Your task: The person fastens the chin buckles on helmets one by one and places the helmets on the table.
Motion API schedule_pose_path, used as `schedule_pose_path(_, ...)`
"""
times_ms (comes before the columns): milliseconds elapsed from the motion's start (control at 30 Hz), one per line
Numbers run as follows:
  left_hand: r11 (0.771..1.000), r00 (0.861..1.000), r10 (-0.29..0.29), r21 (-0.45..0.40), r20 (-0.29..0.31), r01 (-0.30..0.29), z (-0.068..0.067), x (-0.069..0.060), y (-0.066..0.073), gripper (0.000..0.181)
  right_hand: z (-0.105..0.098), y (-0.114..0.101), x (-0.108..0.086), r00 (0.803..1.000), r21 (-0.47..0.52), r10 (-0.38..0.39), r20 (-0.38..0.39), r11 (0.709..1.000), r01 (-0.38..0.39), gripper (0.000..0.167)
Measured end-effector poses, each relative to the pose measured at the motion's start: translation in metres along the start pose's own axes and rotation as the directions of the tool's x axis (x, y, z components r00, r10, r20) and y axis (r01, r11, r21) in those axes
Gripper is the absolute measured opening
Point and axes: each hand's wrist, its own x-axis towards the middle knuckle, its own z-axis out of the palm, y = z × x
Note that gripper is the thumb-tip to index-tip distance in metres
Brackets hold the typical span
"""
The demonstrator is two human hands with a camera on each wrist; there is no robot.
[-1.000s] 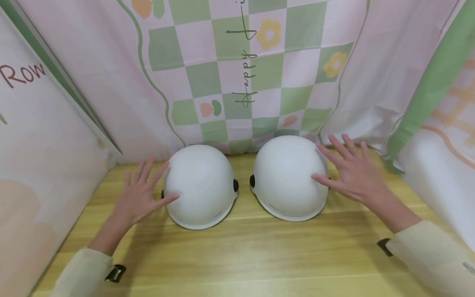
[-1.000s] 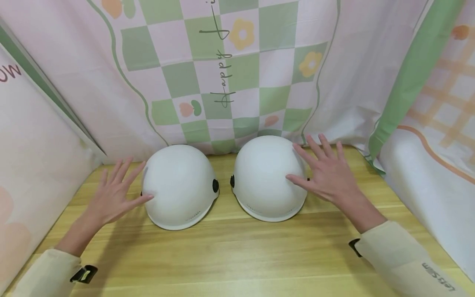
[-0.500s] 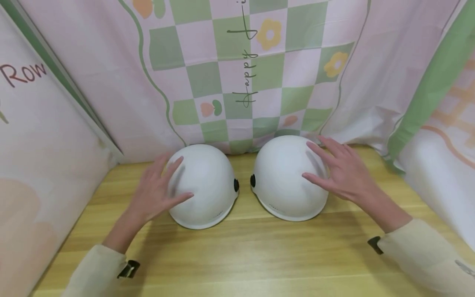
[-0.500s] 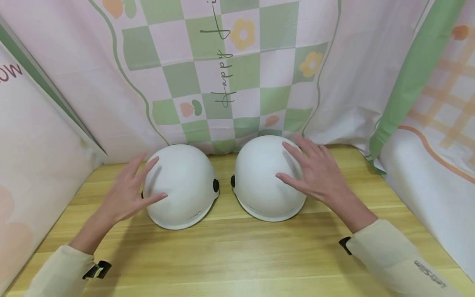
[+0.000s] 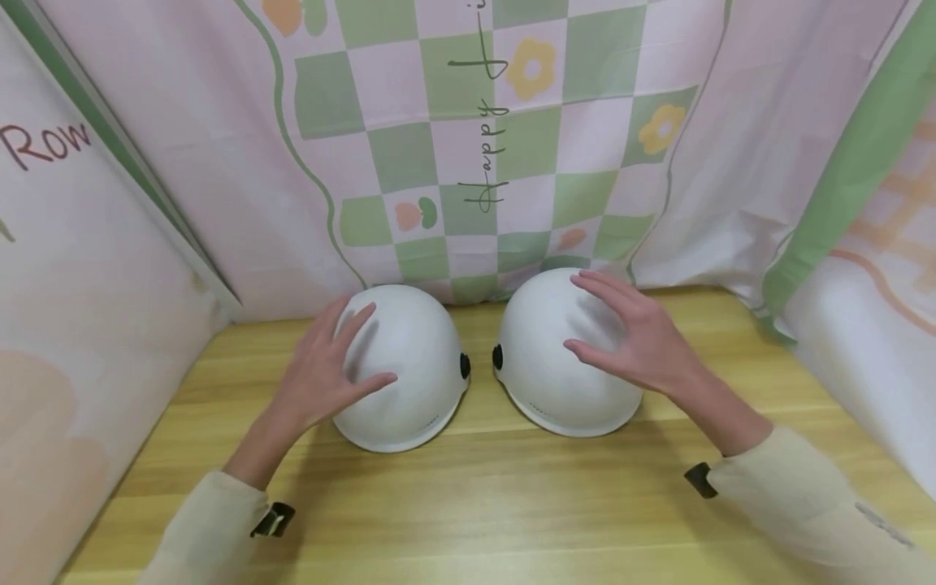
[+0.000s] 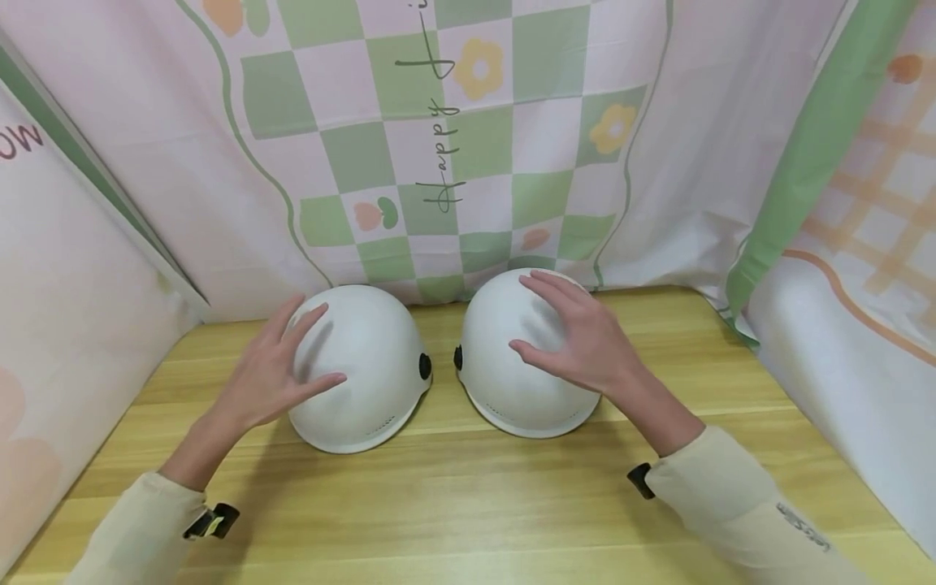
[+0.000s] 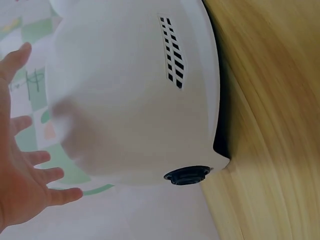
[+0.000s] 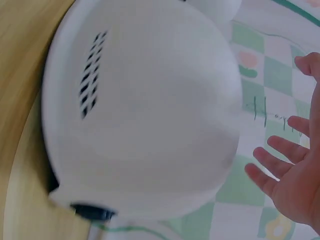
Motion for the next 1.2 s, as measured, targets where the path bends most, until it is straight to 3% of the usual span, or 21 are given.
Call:
schedule_pose_path(433,0.999,0.999,-0.022,-0.034,0.023,0.023,0.004,0.004,0.006,0.088,0.029,-0.032,0.005,0.994,0.181,-0.027,0.110,0.984,0.007,0.066)
schedule_pose_path(733,0.999,1.000,-0.011,-0.031,0.008,0.011,0.008,0.005,0.009,0.087,0.049,-0.045,0.009,0.984,0.348,-0.023,0.174,0.937,-0.040,0.060)
schedule_pose_path(1033,0.997,0.996,-0.063,-0.041,0.056,0.065,0.011,0.006,0.000,0.086,0.080,-0.057,0.010,0.951,0.436,-0.007,0.308,0.890,-0.135,0.058)
schedule_pose_path(1200,0.997,0.996,-0.064,-0.041,0.059,0.066,0.012,0.004,-0.003,0.086,0.094,-0.059,0.012,0.923,0.438,0.056,0.381,0.868,-0.234,0.060)
